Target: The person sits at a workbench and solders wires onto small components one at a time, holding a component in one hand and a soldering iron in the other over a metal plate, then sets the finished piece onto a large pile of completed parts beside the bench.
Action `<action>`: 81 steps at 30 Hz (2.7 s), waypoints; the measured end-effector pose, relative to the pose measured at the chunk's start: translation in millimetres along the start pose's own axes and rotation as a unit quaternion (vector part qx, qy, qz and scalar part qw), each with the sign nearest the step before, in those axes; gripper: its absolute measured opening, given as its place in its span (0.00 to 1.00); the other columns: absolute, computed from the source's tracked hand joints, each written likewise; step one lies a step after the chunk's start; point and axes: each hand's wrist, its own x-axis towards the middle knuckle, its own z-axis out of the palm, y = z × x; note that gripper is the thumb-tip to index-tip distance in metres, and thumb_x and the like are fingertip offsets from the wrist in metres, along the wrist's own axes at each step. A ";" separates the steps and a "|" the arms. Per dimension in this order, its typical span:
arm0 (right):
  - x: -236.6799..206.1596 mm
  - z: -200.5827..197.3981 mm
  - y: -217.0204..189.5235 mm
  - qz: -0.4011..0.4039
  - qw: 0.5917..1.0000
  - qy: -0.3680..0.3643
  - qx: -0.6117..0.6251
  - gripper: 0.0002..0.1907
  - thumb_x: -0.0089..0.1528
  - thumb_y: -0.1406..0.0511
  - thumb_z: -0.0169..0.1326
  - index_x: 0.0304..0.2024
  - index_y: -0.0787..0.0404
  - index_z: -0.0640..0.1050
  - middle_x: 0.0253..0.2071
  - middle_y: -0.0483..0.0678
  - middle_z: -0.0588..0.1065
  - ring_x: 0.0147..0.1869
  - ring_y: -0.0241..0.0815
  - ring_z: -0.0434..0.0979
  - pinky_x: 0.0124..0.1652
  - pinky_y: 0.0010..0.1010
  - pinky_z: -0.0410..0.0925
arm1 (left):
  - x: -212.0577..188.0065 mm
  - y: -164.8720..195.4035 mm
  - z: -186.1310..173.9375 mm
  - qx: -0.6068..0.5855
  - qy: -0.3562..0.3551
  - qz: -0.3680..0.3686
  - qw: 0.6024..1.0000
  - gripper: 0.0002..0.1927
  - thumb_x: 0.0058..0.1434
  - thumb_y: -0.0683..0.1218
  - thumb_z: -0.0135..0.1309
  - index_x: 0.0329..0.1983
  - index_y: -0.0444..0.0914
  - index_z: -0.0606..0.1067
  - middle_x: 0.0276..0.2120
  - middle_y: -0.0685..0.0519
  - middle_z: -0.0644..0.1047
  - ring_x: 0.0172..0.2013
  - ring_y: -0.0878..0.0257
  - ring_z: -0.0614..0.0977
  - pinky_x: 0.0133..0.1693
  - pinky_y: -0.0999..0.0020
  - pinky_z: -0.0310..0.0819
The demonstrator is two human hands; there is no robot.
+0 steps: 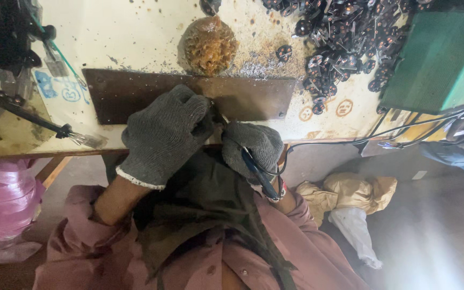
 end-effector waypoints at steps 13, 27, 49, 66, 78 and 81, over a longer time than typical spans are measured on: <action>0.5 -4.5 3.7 -0.035 0.999 -0.018 -0.001 0.14 0.57 0.71 0.66 0.42 0.61 0.77 0.38 0.52 0.80 0.39 0.53 0.85 0.41 0.38 0.76 | 3.0 1.5 -0.4 0.007 -0.031 -0.028 0.999 0.10 0.57 0.47 0.63 0.39 0.44 0.76 0.35 0.52 0.74 0.35 0.52 0.80 0.30 0.56 0.73; -32.9 -27.1 1.2 0.069 0.977 0.202 0.019 0.10 0.64 0.68 0.59 0.48 0.61 0.76 0.42 0.53 0.78 0.43 0.50 0.81 0.44 0.37 0.74 | -4.4 -1.4 -14.1 0.015 0.030 -0.024 0.999 0.06 0.60 0.44 0.62 0.38 0.44 0.76 0.36 0.53 0.76 0.35 0.55 0.82 0.34 0.60 0.75; 42.3 -51.8 -29.0 0.026 0.969 -0.114 -0.218 0.17 0.66 0.69 0.63 0.56 0.57 0.76 0.51 0.52 0.79 0.54 0.56 0.82 0.52 0.41 0.74 | -12.3 -9.9 -18.3 -0.006 0.080 0.008 0.997 0.07 0.62 0.39 0.61 0.35 0.43 0.74 0.34 0.53 0.74 0.33 0.55 0.80 0.34 0.61 0.72; 7.3 -19.0 -19.8 0.132 0.980 0.127 0.075 0.08 0.69 0.65 0.52 0.45 0.62 0.79 0.42 0.51 0.82 0.37 0.40 0.83 0.38 0.27 0.75 | -11.6 7.5 -7.3 0.019 0.067 0.028 0.997 0.04 0.60 0.42 0.59 0.37 0.43 0.76 0.34 0.51 0.74 0.33 0.52 0.80 0.31 0.56 0.73; 17.9 -9.1 -0.9 0.201 0.969 0.116 -0.084 0.20 0.59 0.60 0.71 0.49 0.61 0.78 0.44 0.49 0.82 0.48 0.46 0.86 0.50 0.36 0.77 | -4.5 18.2 2.4 0.041 0.057 0.020 0.997 0.05 0.62 0.42 0.59 0.34 0.42 0.74 0.33 0.51 0.74 0.32 0.53 0.80 0.33 0.59 0.74; 30.3 -8.3 -9.2 0.111 0.977 0.011 -0.181 0.18 0.62 0.62 0.72 0.50 0.59 0.79 0.50 0.50 0.81 0.57 0.49 0.81 0.56 0.36 0.72 | -8.2 13.8 -3.0 0.035 0.055 0.002 0.998 0.04 0.62 0.41 0.59 0.35 0.42 0.75 0.35 0.52 0.75 0.33 0.54 0.81 0.33 0.61 0.74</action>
